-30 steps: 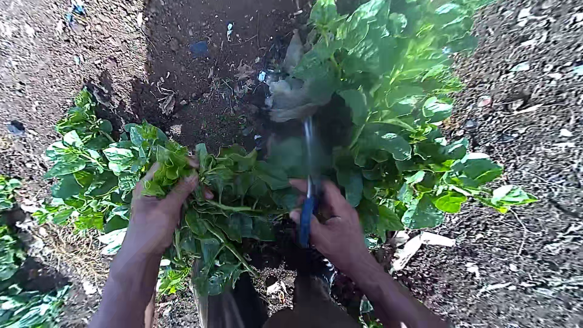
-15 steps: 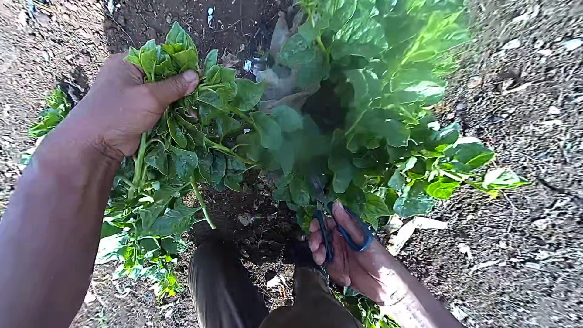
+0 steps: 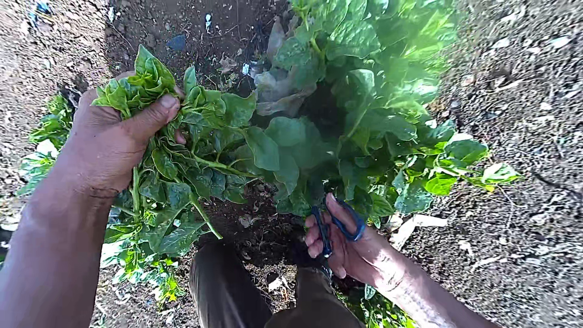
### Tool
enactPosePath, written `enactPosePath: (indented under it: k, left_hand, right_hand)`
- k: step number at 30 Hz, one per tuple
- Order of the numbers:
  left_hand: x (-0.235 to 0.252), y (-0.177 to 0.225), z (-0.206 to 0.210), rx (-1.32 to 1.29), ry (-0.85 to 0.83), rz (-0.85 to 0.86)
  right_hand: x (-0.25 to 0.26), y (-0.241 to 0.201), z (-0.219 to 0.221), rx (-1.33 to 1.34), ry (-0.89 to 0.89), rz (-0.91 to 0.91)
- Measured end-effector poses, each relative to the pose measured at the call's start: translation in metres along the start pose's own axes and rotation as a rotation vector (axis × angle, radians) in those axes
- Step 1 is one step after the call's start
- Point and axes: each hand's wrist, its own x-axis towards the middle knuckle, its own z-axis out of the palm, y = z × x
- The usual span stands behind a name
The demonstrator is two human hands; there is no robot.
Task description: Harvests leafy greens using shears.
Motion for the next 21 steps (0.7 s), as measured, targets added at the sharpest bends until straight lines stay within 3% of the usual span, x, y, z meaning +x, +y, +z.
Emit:
enactPosePath:
  k: [7,12,15,18,20,21]
  left_hand:
    - [-0.012,0.003,0.001,-0.018,-0.034,0.071]
    - [-0.013,0.003,0.005,-0.044,0.0,0.037]
    - [-0.016,-0.002,-0.005,-0.059,0.049,0.032]
    - [-0.035,-0.017,-0.039,-0.068,0.172,-0.004]
    - [-0.067,-0.067,-0.102,-0.226,0.175,-0.057]
    - [-0.09,-0.11,-0.154,-0.357,0.085,-0.056]
  right_hand:
    - [0.016,-0.01,0.004,0.032,0.07,-0.008]
    - [0.027,-0.004,0.017,0.069,0.271,-0.068]
    - [0.021,-0.001,0.017,-0.026,0.234,-0.057]
    - [-0.009,-0.008,0.015,-0.249,0.043,-0.053]
    - [-0.035,-0.019,0.02,-0.473,0.058,-0.252]
    - [-0.046,-0.029,0.02,-0.61,0.129,-0.437]
